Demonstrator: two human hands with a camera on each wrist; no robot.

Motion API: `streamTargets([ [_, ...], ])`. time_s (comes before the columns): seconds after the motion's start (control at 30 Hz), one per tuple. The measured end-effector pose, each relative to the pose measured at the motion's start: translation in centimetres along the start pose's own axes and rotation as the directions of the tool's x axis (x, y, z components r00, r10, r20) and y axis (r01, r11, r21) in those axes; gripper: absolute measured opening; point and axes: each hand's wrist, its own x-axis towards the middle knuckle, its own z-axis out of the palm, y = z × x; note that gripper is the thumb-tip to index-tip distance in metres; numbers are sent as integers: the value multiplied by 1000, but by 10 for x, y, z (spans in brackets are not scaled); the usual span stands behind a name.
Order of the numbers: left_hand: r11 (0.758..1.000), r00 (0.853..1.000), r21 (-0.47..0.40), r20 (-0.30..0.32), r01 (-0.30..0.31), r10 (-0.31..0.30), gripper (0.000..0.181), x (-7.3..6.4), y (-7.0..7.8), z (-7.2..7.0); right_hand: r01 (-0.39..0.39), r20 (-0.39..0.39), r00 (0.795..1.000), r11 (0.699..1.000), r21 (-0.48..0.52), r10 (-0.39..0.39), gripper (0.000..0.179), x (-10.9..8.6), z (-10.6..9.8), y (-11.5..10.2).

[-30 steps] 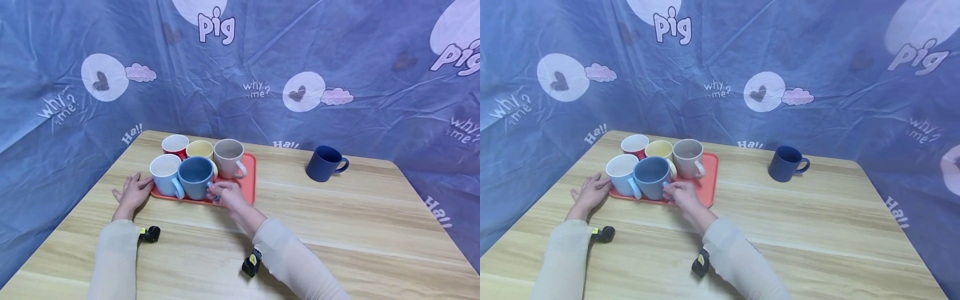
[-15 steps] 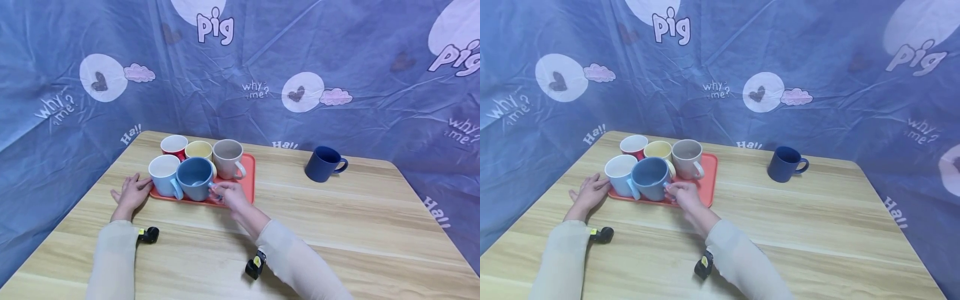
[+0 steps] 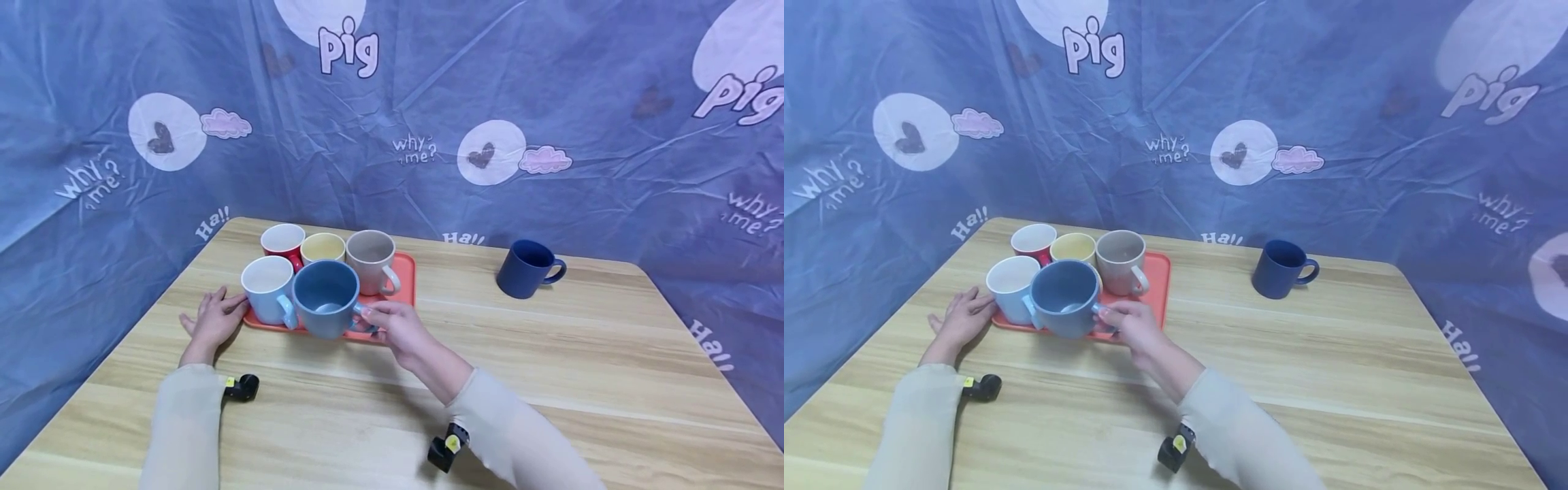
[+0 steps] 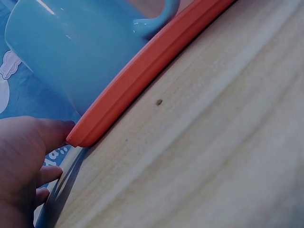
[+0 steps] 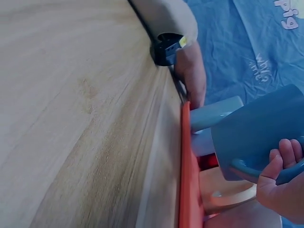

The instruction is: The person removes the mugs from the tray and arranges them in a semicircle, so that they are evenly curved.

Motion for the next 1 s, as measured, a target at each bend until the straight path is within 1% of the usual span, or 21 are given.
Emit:
streamTargets([
  [0.13,1000,1000,3,-4,3,-3,49,0,0,0,-5,16,1000,999,40,4,12,-8,-11,-6],
  [0.23,1000,1000,4,-3,5,-5,49,0,1,0,8,33,999,998,62,-10,11,-14,-22,-10],
  [0.43,1000,1000,3,-5,7,-7,49,0,1,0,47,72,996,994,99,-54,18,-26,-50,-15],
  [0.6,1000,1000,0,-6,-3,3,48,0,0,1,65,72,995,993,101,-72,24,-36,-75,-19],
  [0.77,1000,1000,2,-4,-6,6,48,1,-1,2,103,73,991,986,133,-113,26,-47,-100,-25],
  [1.0,1000,1000,4,2,-3,3,50,2,-2,3,172,95,977,967,188,-193,25,-58,-138,-26],
])
